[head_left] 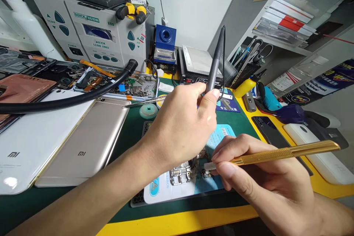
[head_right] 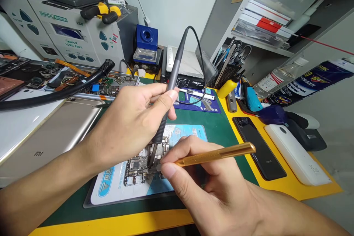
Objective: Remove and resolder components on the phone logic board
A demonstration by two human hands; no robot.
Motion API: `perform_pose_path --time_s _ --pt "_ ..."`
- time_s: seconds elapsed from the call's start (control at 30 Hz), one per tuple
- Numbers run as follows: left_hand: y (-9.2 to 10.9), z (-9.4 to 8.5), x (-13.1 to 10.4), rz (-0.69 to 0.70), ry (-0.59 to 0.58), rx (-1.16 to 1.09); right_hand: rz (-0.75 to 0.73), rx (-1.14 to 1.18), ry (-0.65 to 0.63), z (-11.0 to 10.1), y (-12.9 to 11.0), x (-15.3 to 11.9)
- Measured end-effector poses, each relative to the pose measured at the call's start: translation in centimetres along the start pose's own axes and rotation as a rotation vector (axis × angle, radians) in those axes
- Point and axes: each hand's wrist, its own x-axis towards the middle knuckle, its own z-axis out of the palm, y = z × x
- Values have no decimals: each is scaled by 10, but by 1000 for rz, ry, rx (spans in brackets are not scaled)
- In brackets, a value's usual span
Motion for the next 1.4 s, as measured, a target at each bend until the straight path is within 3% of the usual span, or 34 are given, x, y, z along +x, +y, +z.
perform_pose_path --time_s 0.6,1.0,1.23,1.4 --pt "-2 0 -2 14 11 -6 -85 -20 50 9 -2 -1" --pt "-2 3 0 -3 6 -11 -92 -106 -117 2 -12 5" --pt "-3 1 -1 -2 5 -23 -55 -146 15 -4 -17 8" --pt "-4 1 0 -13 15 -10 51 -88 20 -4 -13 6"
